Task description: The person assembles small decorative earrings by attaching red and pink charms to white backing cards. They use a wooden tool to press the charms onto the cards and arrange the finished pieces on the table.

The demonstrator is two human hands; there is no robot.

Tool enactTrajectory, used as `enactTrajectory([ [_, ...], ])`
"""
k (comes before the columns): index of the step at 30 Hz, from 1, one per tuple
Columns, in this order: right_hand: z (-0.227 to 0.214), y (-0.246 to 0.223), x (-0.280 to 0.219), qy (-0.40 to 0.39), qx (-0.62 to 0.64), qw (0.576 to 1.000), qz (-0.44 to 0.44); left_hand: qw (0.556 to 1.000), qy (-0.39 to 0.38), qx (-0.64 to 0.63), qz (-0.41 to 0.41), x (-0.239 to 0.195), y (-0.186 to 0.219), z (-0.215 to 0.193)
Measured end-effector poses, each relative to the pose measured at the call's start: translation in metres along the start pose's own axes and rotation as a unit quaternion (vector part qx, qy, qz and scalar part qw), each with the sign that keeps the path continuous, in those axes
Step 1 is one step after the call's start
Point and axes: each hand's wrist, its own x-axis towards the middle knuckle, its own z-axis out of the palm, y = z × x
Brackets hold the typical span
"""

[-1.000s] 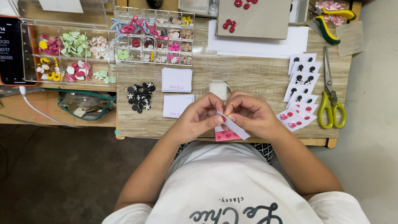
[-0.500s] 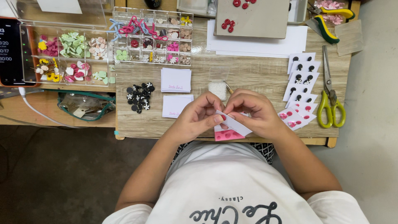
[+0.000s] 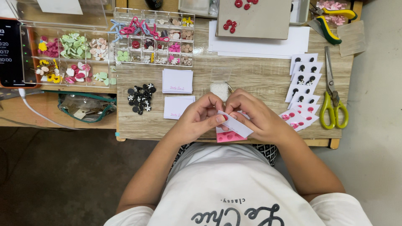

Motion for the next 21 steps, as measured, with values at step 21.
enactTrajectory([
  [21, -0.0058, 0.004, -0.0032, 0.033, 0.081, 0.996, -0.008, 1.0, 0.018, -0.006, -0.02, -0.0029, -0.0036, 0.0029],
])
